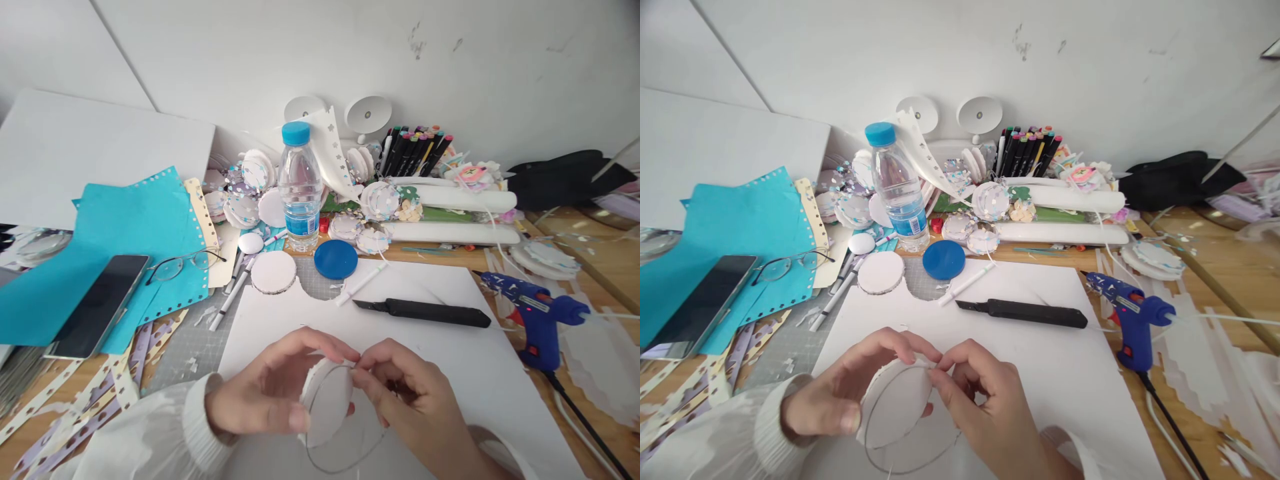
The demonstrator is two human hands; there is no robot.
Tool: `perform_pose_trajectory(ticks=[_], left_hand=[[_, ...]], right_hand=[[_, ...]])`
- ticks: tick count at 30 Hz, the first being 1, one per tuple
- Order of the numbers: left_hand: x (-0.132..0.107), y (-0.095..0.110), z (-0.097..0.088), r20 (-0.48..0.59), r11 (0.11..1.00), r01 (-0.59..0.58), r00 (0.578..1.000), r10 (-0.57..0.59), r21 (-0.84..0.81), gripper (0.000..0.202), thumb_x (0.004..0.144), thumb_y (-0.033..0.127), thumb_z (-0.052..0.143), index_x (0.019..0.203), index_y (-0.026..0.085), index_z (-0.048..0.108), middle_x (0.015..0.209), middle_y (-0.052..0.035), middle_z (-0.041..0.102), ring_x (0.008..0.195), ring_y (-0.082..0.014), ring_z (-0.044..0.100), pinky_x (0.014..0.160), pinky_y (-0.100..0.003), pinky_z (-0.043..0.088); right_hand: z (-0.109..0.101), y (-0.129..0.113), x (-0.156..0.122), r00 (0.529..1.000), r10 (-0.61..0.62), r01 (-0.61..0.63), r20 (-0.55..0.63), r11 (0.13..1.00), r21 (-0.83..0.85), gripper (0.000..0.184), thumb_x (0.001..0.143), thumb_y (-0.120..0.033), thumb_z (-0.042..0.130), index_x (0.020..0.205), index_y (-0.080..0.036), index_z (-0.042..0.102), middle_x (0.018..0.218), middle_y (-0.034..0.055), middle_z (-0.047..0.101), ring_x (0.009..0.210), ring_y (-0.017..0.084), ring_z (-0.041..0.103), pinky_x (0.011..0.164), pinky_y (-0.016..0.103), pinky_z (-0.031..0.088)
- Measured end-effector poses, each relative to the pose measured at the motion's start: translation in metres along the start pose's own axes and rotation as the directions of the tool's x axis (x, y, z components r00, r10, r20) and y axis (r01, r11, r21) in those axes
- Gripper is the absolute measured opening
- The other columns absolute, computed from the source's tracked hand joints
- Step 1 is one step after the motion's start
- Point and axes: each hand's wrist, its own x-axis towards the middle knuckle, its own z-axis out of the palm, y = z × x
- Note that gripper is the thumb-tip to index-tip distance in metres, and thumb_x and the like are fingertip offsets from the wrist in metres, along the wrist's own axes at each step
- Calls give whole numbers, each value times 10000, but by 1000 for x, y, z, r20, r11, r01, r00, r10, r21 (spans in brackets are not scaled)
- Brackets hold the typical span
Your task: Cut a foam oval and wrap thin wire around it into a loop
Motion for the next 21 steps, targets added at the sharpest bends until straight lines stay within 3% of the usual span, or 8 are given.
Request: perform_pose_trajectory(ticks=[4, 10, 14, 21], left_hand=[[-1, -1, 1, -10, 1000, 0, 1000, 0, 25, 448, 768, 229, 718, 1191, 254, 572, 1312, -123, 458, 1067, -276, 582, 898, -445, 455], [-4, -5, -1, -34, 997, 38, 999, -35, 70, 607, 655, 155, 800, 1200, 264, 556, 1279, -111, 488, 1164, -307, 513, 954, -474, 416], [-1, -6, 0, -58, 996, 60, 997, -57, 65, 673, 578, 142, 864, 1168, 269, 568, 1204, -77, 517, 1092, -254, 532, 940, -424, 425], [-1, -7, 3, -69, 998, 21, 997, -17, 59, 679, 558, 131, 888, 1152, 269, 589, 1208, -70, 495, 1138, -251, 499, 923, -384, 443]], right_hand=[[0, -2, -1, 999, -42, 41, -33, 999, -26, 211, 874, -365, 605, 740, -203, 593, 449, -58, 510, 383, 84, 438, 376, 194, 285], [3, -3, -1, 998, -26, 26, -56, 1000, -3, 224, 847, -353, 632, 687, -200, 597, 446, -55, 503, 377, 81, 425, 369, 191, 284], [4, -4, -4, 996, -7, 9, -93, 1000, 25, 242, 832, -358, 635, 652, -201, 592, 441, -61, 469, 373, 78, 390, 366, 198, 269], [13, -10, -11, 965, 134, -118, -225, 989, 84, 289, 781, -401, 665, 587, -202, 586, 450, -62, 419, 398, 82, 340, 398, 234, 239]])
